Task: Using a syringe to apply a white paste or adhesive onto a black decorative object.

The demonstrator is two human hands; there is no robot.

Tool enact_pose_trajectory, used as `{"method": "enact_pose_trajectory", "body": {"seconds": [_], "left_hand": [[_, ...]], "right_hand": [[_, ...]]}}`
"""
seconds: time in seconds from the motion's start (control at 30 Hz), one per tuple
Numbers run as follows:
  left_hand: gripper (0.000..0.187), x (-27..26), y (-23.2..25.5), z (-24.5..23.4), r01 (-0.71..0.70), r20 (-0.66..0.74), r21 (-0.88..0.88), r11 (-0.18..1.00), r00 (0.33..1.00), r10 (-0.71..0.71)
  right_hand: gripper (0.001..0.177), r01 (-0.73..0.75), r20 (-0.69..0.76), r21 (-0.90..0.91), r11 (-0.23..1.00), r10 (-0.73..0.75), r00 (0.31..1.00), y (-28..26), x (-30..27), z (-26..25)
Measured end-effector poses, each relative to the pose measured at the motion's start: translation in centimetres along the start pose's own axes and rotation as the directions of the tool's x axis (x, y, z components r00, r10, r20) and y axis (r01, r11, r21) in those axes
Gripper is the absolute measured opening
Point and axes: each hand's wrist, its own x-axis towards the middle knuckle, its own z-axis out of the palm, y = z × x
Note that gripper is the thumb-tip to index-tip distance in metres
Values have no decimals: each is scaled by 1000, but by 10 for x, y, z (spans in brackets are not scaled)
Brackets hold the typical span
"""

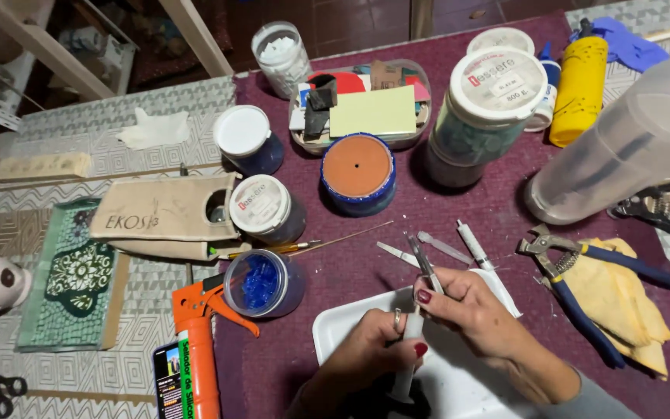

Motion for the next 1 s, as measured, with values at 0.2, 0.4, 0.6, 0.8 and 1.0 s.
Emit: {"method": "enact_pose_trajectory", "body": {"seconds": [0.2, 0.4, 0.6, 0.8, 1.0], "left_hand": [[28, 8, -10, -3, 57, -17, -130, 990, 998, -59], [31, 26, -169, -53, -92, -120, -810, 579, 993, -10], [60, 16, -83, -22, -306, -312, -4, 952, 905, 290], [24, 18, -67, -13, -483, -624, -156, 862, 725, 293], [27, 4, -45, -30, -516, -679, -66, 854, 651, 340]], "right_hand": [[9, -10, 37, 233, 972, 1, 999, 6, 3, -1], [10, 172, -241, 158, 972, -131, 962, 7, 10, -15], [13, 199, -358, 285, 938, -89, 929, 19, 4, 1], [12, 20, -353, 113, 993, 22, 935, 28, -2, 24], [16, 142, -136, -285, 948, -187, 973, 24, 0, 12]]}}
